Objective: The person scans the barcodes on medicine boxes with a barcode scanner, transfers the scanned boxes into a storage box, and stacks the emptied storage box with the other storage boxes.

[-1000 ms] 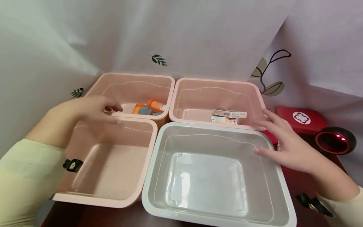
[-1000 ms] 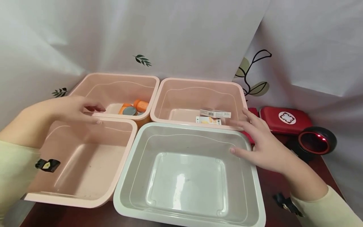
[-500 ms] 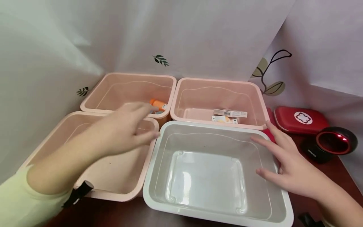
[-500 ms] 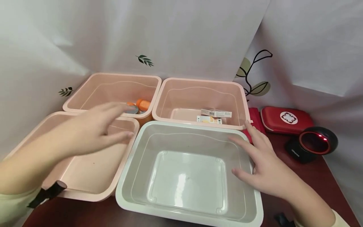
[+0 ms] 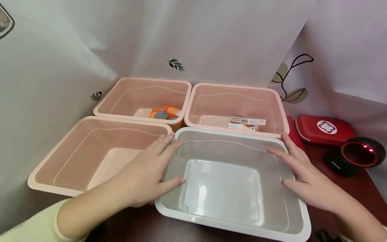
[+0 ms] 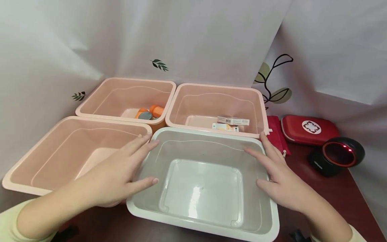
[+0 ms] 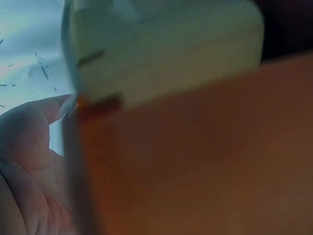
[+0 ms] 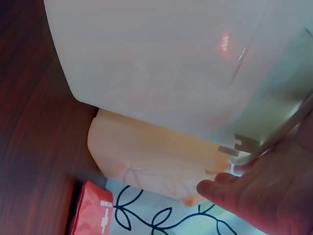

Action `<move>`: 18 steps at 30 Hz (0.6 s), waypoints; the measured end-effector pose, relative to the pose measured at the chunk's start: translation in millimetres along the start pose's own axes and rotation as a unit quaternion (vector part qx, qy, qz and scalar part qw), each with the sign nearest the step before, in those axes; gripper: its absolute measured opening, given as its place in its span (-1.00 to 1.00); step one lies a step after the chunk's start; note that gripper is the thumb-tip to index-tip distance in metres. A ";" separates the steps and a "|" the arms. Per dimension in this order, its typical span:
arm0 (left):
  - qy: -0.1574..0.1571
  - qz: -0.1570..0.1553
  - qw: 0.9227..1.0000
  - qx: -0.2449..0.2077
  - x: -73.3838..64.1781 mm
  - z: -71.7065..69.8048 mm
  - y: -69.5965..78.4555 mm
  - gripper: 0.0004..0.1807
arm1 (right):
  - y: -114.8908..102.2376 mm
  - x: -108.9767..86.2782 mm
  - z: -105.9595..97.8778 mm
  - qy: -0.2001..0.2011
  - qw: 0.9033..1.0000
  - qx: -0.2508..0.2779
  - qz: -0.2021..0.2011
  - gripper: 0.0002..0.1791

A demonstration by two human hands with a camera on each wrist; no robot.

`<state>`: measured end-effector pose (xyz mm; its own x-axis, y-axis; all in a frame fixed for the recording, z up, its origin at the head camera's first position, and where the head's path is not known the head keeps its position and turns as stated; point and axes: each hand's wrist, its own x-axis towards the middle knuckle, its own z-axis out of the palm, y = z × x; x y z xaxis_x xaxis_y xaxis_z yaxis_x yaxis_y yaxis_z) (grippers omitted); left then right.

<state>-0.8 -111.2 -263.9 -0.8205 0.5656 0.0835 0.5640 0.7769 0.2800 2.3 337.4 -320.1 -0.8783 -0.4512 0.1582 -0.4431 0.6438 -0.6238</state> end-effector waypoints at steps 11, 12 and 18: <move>-0.030 -0.020 0.999 0.017 -2.2 27.7 -5.9 -0.15 | 2.2 -0.3 -2.6 -0.023 0.999 0.021 0.017 -0.12; -0.028 -0.020 0.999 0.013 -1.2 27.7 -6.5 -0.18 | 1.4 -0.8 -3.2 -0.023 1.000 0.016 0.010 -0.13; -0.034 -0.012 0.999 0.004 3.7 28.4 -9.5 -0.38 | -6.9 -1.9 -7.0 -0.038 0.998 -0.016 -0.053 -0.16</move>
<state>-6.6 -108.6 -293.4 -0.8251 0.5648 0.0117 0.5461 0.7922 0.2725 5.8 338.1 -310.7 -0.8104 -0.5630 0.1623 -0.5396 0.6092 -0.5811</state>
